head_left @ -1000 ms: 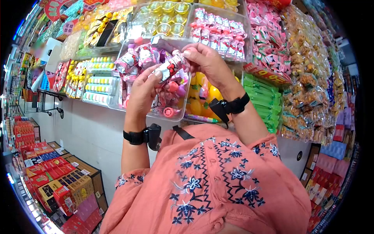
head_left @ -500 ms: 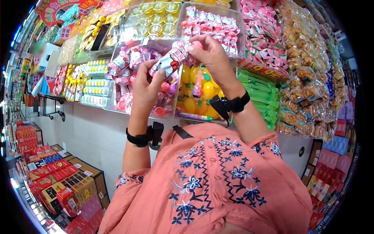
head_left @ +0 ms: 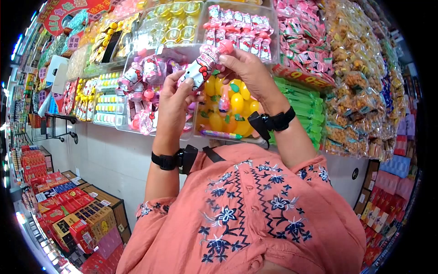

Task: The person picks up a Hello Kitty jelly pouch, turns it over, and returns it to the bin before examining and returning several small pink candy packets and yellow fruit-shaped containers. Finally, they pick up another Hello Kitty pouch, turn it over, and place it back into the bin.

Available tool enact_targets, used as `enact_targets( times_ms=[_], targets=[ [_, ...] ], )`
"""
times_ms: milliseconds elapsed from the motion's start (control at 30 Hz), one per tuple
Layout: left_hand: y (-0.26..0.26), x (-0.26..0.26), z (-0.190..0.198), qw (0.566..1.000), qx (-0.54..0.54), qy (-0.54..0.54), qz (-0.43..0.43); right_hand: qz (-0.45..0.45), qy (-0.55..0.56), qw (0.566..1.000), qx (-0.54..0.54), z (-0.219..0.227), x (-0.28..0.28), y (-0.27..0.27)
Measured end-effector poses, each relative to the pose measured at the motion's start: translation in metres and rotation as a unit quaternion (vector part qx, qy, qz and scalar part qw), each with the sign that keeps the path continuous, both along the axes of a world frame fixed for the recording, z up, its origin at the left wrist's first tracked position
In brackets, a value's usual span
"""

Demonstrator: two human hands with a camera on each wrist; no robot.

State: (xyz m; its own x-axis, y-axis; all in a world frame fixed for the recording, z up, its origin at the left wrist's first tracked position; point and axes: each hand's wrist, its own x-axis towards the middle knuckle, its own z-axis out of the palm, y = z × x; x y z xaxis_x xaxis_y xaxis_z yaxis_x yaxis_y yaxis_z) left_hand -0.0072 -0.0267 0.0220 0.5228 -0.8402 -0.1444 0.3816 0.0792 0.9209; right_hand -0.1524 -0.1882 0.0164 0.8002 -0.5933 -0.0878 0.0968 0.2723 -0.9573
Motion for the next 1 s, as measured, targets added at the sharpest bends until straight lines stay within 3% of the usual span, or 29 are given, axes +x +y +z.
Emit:
enact_targets(
  times_ms=[300,500,700,867,1000],
  targets=[
    [-0.001,0.002,-0.008,0.998,0.05,-0.037,-0.013,0.011,0.044,0.998,-0.04,0.01,-0.024,-0.007],
    [-0.005,-0.006,-0.004,0.995,0.021,0.076,-0.064,-0.016,-0.017,1.0,0.009,0.006,-0.03,-0.006],
    [-0.011,-0.016,-0.018,0.989,0.003,0.115,-0.097,-0.008,-0.001,1.0,-0.017,-0.002,-0.036,-0.007],
    [-0.009,-0.019,-0.02,0.981,0.048,0.127,-0.14,-0.017,-0.01,1.0,0.007,-0.009,-0.04,-0.01],
    [-0.013,-0.034,-0.012,0.988,0.059,0.086,-0.115,-0.016,-0.011,1.0,-0.005,-0.017,-0.042,-0.018]
  ],
)
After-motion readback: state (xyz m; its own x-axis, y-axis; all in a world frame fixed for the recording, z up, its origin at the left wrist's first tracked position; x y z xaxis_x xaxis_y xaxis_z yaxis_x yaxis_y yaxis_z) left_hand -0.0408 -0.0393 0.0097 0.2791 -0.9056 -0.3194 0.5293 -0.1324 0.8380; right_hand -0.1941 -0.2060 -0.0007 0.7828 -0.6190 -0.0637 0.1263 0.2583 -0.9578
